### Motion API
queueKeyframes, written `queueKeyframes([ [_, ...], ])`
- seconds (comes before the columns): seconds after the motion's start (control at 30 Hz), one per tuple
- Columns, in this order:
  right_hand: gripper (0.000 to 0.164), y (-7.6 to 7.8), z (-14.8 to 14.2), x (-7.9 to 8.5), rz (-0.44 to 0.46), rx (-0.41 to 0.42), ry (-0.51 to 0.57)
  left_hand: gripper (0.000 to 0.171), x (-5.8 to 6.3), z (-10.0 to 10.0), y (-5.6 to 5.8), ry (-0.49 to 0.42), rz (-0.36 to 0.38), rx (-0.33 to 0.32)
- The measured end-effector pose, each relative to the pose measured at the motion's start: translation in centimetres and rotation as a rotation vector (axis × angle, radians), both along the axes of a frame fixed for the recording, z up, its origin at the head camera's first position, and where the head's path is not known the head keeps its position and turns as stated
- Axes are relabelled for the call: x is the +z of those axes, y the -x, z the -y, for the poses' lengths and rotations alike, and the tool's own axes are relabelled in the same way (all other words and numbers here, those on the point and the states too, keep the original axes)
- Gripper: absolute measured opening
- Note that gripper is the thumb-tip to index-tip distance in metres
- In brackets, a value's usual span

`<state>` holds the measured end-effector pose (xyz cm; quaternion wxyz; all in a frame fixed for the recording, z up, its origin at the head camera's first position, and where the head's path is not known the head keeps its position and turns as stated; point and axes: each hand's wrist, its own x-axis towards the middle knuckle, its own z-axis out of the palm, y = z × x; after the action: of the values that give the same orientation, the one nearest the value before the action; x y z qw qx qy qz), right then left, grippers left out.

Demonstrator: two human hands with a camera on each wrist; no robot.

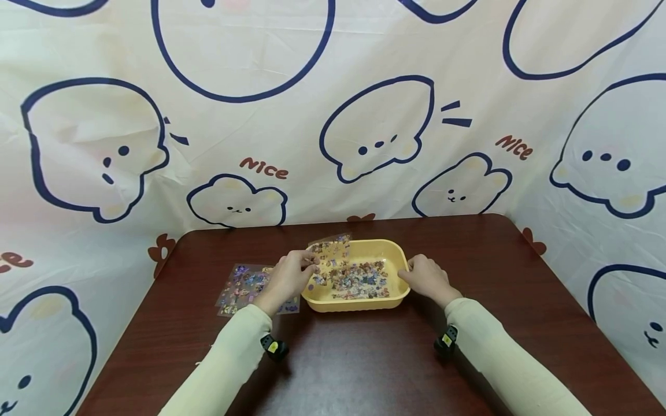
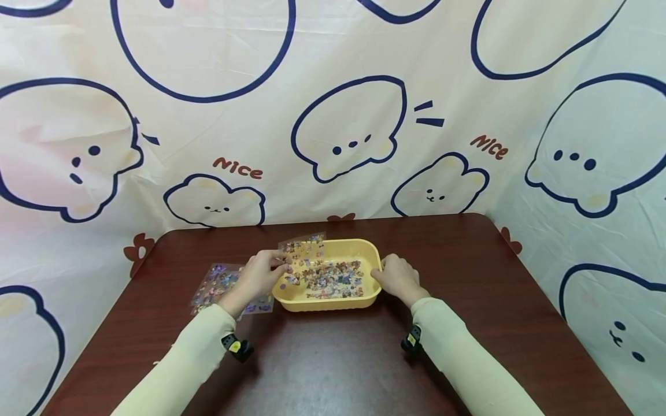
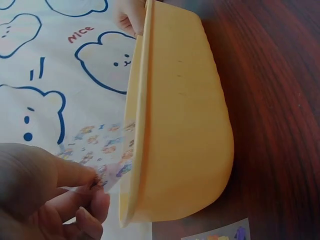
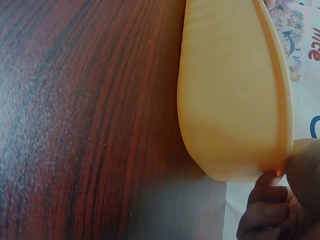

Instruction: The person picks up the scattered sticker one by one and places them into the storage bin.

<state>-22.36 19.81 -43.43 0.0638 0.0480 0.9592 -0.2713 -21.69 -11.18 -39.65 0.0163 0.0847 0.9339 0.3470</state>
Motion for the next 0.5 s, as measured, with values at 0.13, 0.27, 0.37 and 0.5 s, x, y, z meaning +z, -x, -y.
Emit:
queueKeyframes([
  [0.13, 0.029, -0.05, -0.05, -0.06, -0.007, 0.004, 0.004, 0.012, -0.26, -0.16, -0.06, 0.014, 0.02, -0.034],
  [0.27, 0.028, -0.1, -0.05, -0.04, -0.01, 0.007, 0.007, 0.014, -0.46, -0.34, -0.07, 0.02, 0.046, -0.052],
  [0.37, 0.028, -0.11, -0.05, -0.05, -0.01, 0.008, 0.006, 0.017, -0.65, -0.56, -0.04, 0.028, 0.051, -0.059],
  [0.5, 0.027, -0.1, -0.02, 0.01, -0.006, 0.007, 0.005, 0.021, -0.71, -0.78, 0.04, 0.046, 0.059, -0.056],
])
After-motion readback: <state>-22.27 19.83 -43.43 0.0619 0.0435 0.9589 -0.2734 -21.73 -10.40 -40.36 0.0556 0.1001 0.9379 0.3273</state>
